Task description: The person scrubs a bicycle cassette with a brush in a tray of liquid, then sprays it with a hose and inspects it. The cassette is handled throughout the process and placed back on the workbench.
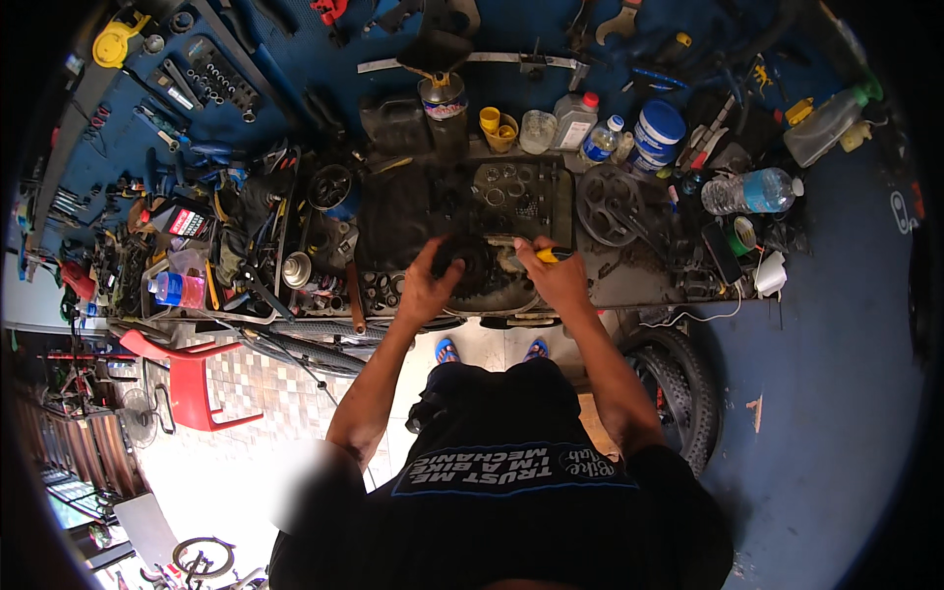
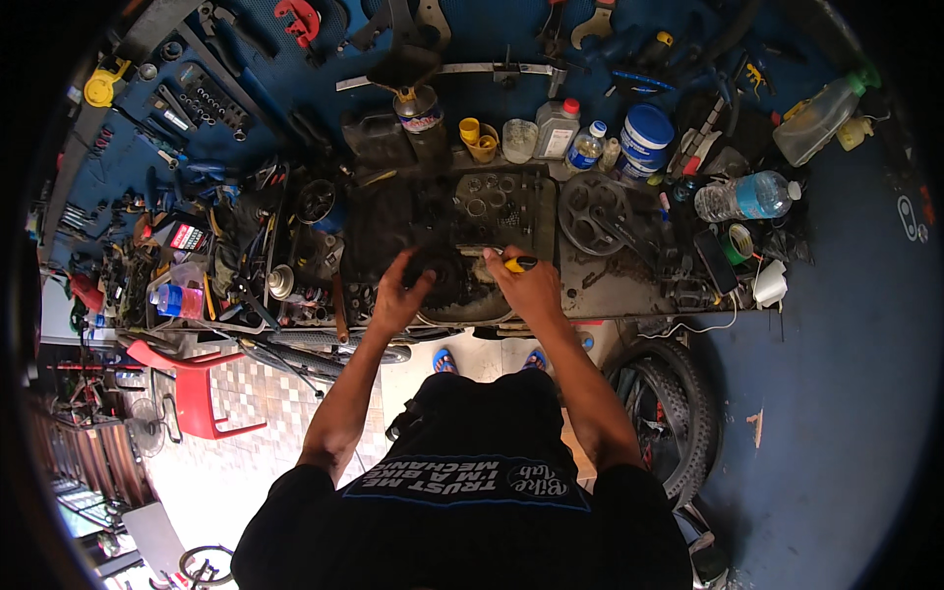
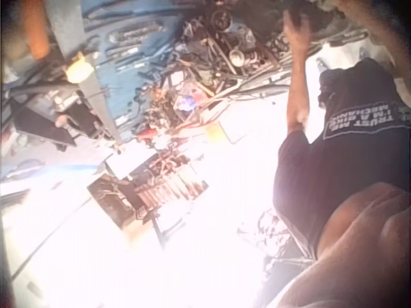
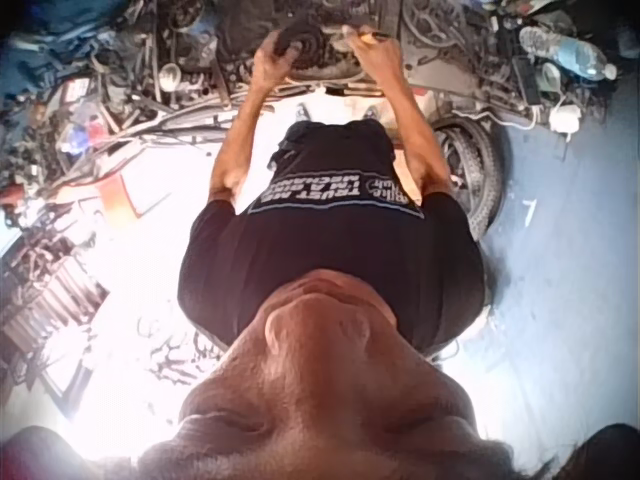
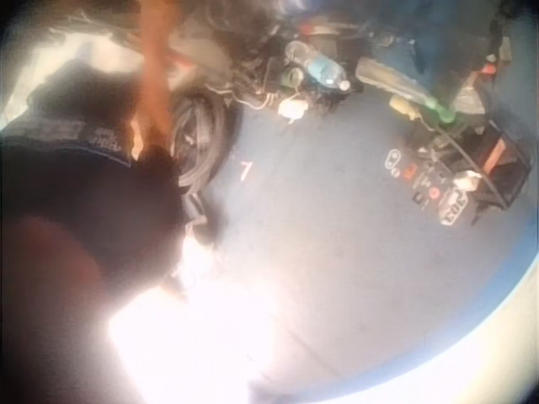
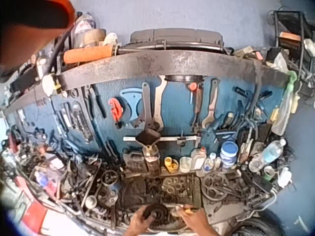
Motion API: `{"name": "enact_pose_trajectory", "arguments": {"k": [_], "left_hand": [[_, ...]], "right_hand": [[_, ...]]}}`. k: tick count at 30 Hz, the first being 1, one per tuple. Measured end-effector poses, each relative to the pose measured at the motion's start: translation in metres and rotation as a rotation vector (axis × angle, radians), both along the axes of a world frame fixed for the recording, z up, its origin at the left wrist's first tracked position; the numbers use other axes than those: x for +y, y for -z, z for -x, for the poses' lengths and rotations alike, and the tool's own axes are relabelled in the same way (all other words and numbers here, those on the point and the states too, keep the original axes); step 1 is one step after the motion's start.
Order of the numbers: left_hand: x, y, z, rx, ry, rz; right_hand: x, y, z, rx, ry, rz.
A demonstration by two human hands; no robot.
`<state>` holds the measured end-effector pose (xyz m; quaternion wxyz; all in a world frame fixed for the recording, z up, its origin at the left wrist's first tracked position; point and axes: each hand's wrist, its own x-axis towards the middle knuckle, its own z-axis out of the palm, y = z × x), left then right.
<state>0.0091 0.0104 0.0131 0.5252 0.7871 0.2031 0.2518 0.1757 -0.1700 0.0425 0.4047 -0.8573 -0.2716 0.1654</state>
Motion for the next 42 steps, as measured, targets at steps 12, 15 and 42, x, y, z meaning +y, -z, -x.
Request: {"name": "enact_pose_trajectory", "arguments": {"k": [12,15,42], "left_hand": [[0.003,0.015,0.004,-0.280,0.092,1.099],[0.002,0.010,0.003,-0.256,0.095,1.043],[0.004,0.020,-0.002,-0.042,0.028,0.067]], "right_hand": [[-0.038,0.065,0.014,-0.108,-0.300,-0.069],[-0.039,0.051,0.013,-0.139,-0.295,-0.015],[0.025,-0.014,0.023,-0.100,-0.195,-0.301]]}}
